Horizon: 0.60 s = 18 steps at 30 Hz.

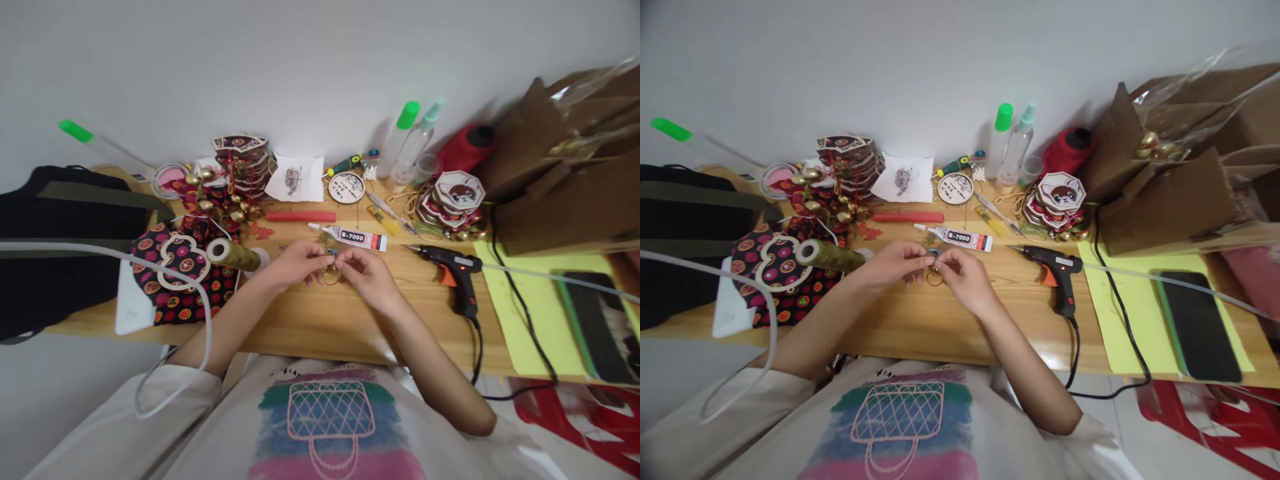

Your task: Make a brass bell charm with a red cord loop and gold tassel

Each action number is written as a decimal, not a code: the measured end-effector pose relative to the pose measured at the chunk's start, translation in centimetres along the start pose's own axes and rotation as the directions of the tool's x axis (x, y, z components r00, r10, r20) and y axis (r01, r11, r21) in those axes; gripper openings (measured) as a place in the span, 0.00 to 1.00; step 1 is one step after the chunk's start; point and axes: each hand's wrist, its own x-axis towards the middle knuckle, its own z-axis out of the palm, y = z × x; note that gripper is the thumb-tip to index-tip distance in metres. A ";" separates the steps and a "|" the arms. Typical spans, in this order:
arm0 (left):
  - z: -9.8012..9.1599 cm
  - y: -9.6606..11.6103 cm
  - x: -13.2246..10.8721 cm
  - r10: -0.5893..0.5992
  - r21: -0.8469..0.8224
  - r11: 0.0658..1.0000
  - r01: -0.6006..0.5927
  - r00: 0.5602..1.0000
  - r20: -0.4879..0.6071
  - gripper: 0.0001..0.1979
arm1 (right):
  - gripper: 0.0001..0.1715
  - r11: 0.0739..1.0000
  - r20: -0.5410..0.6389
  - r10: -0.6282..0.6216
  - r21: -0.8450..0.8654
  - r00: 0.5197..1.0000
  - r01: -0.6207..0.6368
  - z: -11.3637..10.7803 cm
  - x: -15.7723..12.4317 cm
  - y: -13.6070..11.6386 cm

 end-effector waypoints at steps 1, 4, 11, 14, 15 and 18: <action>0.1 -0.2 -0.1 -0.005 -0.051 0.999 0.005 1.000 0.001 0.10 | 0.13 1.000 0.007 0.010 0.002 1.000 -0.010 0.1 -0.2 -0.1; 0.6 -0.6 -0.1 -0.032 -0.179 0.983 0.032 0.999 0.005 0.10 | 0.13 0.999 0.002 0.036 -0.011 0.999 -0.036 0.1 -0.6 -0.2; 0.9 -1.1 -0.4 -0.083 -0.290 0.953 0.083 0.996 0.012 0.10 | 0.08 0.974 -0.097 -0.049 -0.226 0.994 0.026 -0.2 -1.5 -1.0; 0.9 -1.3 -0.7 -0.072 -0.314 0.947 0.072 0.997 0.010 0.10 | 0.07 0.953 -0.125 -0.099 -0.299 0.987 0.058 0.0 -1.9 -1.7; 0.9 -1.4 -0.8 -0.067 -0.325 0.943 0.065 0.998 0.007 0.10 | 0.07 0.946 -0.130 -0.110 -0.318 0.985 0.063 0.1 -2.0 -1.9; 0.9 -1.7 -0.9 -0.049 -0.359 0.932 0.049 0.999 0.009 0.11 | 0.06 0.924 -0.140 -0.126 -0.377 0.982 0.065 0.4 -2.3 -2.3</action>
